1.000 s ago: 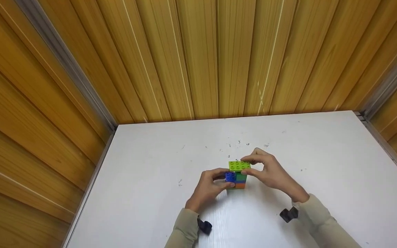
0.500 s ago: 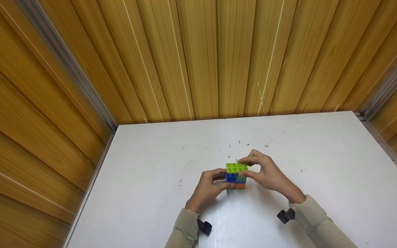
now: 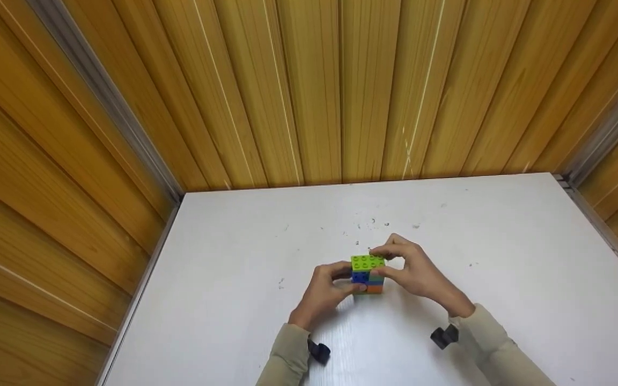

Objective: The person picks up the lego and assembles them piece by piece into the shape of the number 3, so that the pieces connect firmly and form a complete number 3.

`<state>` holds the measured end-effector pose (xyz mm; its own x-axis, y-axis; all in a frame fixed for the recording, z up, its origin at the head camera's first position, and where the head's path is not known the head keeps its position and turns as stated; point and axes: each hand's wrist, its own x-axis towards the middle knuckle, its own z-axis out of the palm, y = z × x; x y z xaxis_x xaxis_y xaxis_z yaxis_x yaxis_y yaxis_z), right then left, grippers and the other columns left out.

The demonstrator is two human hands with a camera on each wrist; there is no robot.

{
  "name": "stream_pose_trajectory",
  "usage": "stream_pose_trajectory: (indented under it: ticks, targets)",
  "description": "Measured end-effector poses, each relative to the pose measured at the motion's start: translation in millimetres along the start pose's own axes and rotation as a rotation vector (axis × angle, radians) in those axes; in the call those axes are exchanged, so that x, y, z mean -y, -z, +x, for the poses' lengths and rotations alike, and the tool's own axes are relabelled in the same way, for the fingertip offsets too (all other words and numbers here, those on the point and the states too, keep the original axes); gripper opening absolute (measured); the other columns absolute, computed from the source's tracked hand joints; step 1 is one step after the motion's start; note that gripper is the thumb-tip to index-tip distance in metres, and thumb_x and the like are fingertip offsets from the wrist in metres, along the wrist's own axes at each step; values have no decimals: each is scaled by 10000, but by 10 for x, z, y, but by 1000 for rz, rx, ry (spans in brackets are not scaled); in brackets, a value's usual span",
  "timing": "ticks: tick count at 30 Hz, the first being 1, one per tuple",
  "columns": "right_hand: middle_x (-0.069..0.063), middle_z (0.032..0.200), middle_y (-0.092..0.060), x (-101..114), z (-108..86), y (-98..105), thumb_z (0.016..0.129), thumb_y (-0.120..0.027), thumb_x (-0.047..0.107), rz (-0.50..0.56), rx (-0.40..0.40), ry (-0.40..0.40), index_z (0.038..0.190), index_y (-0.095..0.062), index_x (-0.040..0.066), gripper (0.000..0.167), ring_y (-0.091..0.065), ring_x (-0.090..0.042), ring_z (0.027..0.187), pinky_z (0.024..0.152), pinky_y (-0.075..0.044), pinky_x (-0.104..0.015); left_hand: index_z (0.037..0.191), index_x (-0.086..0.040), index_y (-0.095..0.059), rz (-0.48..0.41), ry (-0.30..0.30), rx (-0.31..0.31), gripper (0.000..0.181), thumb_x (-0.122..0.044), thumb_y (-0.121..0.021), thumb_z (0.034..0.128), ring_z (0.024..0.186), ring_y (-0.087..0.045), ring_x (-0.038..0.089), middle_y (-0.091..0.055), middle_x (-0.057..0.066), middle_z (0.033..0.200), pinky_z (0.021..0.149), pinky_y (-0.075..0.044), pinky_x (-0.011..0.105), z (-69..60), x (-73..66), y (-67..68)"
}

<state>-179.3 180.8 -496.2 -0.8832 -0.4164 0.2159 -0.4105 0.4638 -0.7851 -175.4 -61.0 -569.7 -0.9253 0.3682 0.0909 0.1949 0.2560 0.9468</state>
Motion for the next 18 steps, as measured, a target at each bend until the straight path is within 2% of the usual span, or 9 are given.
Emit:
stream_pose_trajectory:
  ticks: [7,9,18]
  targets:
    - [15,1027,-627,-13,-11,10,907,-867,208,6,-6,3,1252,-788,104,368,-636,-160,1028,956,-558,-303,1339,-170,-742,9,-18,8,434,-197,-861,923,1181,-722,113,-766,-59,1264,1075,-565,321,5,6,-5]
    - [11,1026,-627,-22,-13,11,907,-866,206,13,-6,7,1254,-787,100,371,-631,-153,1020,946,-549,-275,1338,-157,-742,14,-23,7,434,-198,-862,922,1180,-726,126,-768,-41,1266,1067,-569,314,7,9,-6]
    - [18,1027,-625,-16,-14,13,911,-862,185,11,-8,20,1246,-788,87,357,-622,-127,1007,930,-545,-251,1329,-199,-753,34,12,-1,430,-226,-870,917,1193,-716,107,-768,-79,1255,1071,-563,312,8,-21,3]
